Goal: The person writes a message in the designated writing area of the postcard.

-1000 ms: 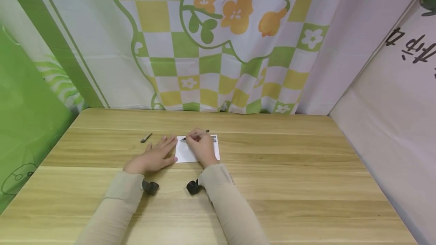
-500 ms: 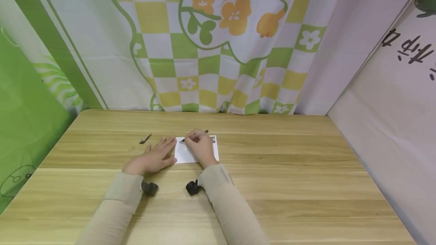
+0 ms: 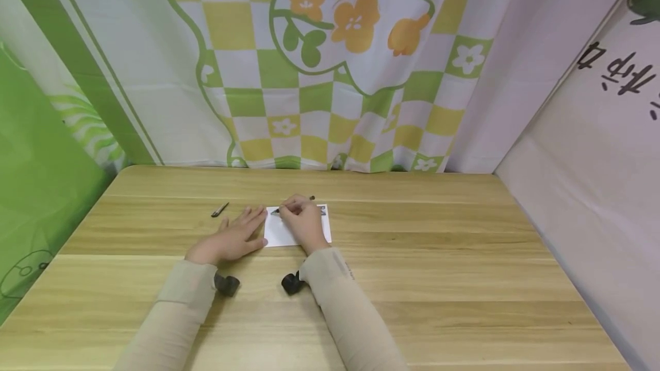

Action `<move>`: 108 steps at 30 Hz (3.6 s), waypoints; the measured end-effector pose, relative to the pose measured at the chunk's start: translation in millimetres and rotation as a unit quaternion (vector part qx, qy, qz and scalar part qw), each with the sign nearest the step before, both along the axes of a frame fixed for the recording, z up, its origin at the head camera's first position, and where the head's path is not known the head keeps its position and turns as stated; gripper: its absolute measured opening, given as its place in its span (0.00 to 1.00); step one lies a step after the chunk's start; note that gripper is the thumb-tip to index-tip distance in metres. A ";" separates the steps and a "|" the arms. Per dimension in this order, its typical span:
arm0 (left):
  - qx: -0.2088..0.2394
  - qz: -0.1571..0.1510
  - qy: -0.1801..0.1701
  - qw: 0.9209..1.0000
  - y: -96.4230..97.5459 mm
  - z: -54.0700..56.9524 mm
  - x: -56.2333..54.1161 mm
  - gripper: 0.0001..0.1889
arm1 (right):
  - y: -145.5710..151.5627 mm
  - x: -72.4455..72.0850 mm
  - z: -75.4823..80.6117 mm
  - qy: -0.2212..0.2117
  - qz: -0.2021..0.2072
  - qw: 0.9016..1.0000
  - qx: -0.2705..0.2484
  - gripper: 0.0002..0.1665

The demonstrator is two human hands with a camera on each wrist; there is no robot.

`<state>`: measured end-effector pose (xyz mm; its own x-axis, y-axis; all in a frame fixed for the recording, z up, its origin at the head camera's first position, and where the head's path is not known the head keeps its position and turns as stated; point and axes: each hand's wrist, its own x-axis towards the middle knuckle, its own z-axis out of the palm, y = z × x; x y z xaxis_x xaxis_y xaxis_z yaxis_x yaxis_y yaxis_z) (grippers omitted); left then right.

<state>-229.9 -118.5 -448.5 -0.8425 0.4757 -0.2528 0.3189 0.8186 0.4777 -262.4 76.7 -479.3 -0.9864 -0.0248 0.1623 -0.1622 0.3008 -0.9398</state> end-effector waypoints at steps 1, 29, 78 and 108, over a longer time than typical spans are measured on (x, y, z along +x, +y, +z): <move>0.002 0.000 0.001 1.000 -0.2 -0.2 -0.2 0.40 | 0.0 0.1 0.3 0.000 0.000 1.000 0.001 0.04; -0.003 0.003 0.002 1.000 -1.5 -10.8 -5.1 0.41 | 0.8 1.0 1.5 -0.016 0.006 1.000 0.006 0.05; 0.016 0.000 0.000 1.000 -0.5 0.7 -0.3 0.41 | 1.8 3.0 3.4 0.040 -0.031 0.999 -0.019 0.09; 0.007 0.000 -0.002 1.000 -1.3 -4.1 -1.7 0.41 | 1.5 2.9 1.6 0.024 -0.024 0.999 0.002 0.04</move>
